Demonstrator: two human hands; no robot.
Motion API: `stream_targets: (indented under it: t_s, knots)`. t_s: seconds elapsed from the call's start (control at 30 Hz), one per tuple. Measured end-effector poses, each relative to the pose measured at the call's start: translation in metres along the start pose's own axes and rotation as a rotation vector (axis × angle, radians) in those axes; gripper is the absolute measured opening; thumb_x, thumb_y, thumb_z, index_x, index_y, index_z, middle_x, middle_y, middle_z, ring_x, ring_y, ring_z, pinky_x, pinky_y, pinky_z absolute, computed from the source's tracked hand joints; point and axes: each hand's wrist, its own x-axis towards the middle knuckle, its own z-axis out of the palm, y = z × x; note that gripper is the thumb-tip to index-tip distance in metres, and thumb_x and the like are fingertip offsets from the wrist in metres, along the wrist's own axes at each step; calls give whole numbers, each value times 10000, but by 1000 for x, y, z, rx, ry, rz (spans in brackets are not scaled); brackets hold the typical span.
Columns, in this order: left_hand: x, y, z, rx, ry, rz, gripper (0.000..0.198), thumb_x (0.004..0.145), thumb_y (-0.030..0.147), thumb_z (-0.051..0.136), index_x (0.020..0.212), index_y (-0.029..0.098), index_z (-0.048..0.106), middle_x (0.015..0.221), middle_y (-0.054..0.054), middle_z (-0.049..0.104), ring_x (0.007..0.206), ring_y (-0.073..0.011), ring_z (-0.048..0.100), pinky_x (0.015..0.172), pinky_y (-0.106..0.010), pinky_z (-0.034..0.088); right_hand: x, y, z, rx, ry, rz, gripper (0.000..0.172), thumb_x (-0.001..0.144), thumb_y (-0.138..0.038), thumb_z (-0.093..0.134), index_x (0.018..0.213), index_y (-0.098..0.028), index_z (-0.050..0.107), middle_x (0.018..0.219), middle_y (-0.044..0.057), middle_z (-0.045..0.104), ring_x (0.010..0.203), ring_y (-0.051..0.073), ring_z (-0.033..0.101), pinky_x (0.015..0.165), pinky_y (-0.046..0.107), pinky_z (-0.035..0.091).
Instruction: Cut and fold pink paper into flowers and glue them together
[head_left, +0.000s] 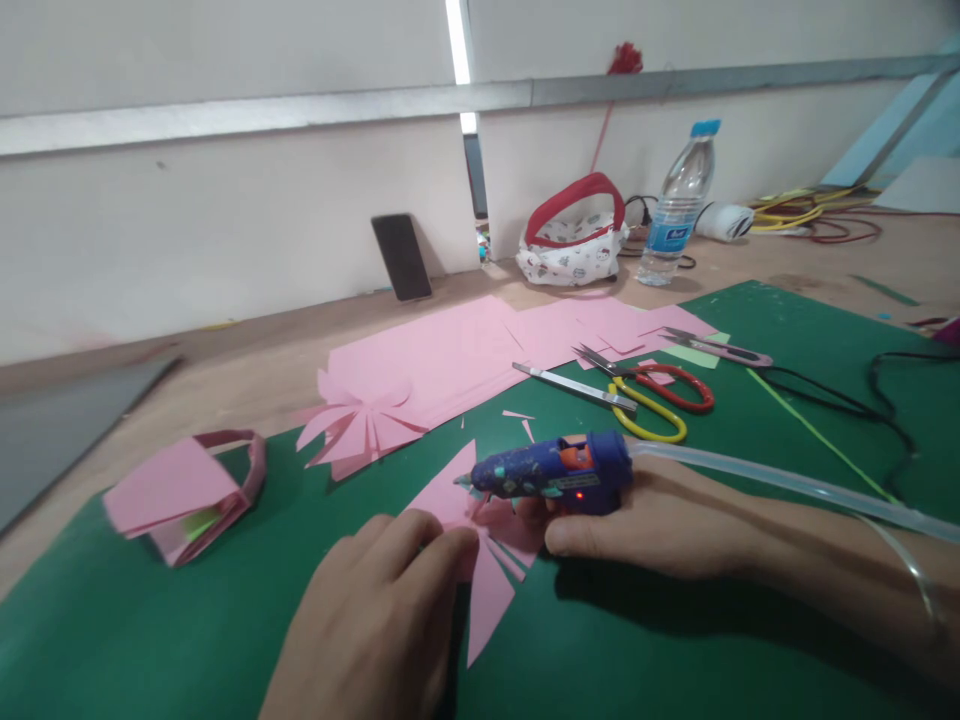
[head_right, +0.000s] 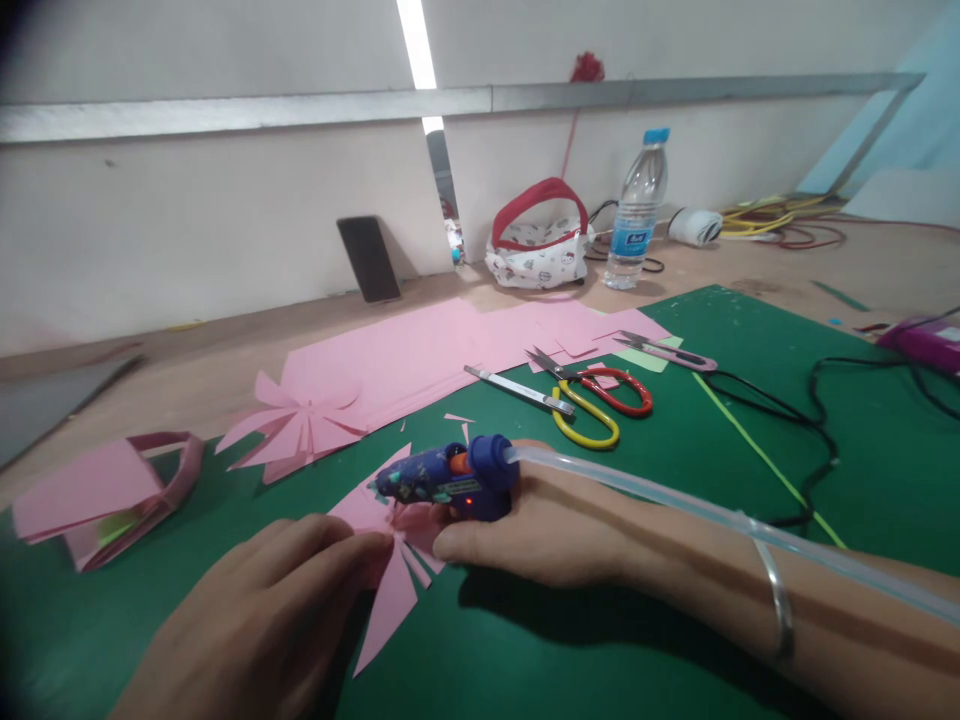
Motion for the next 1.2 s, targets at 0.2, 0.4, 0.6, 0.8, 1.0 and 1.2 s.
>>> stream_targets:
  t_s: [0.2,0.4,0.6,0.8,1.0,1.2]
  knots:
    - [0,1,1,5,12,20,187,858,254,458,877,248,644,772,-37,612,651,-203,532,571,-332,406,1,2,0,45,-18,-2,352,801,-167,557,1127,-255,656,1148,-6,664,1088,200,601,976,296,462]
    - [1,2,-1,-13,38,-12,187,849,260,470,850,255,657,760,-29,620,636,-191,537,566,-310,414,0,0,2,48,-6,2,344,791,-157,570,1104,-262,668,1132,-9,672,1092,187,599,968,272,466]
    - [2,6,-3,-28,92,-49,186,832,272,478,818,257,663,745,-26,630,629,-180,543,570,-287,428,0,-3,1,-22,33,8,334,777,-165,584,1077,-274,683,1052,-22,705,1016,193,640,932,281,492]
    - [3,6,-3,-56,93,-51,175,823,274,484,802,252,657,720,-25,624,603,-173,541,556,-275,436,-1,-2,0,-125,91,-4,294,744,-184,616,1009,-264,713,963,-22,727,930,215,668,825,278,547]
    - [4,7,-4,-61,88,-57,188,829,267,474,807,253,660,720,-25,623,605,-170,544,559,-270,437,0,-4,0,6,11,-19,327,768,-132,571,1042,-261,695,1087,-21,692,1039,180,627,922,251,491]
    - [5,7,-6,-42,58,-72,183,839,277,471,794,252,646,736,-23,627,627,-179,552,580,-286,429,-1,-1,0,-92,52,-6,335,767,-187,591,1078,-268,683,1014,-22,717,974,200,655,871,282,519]
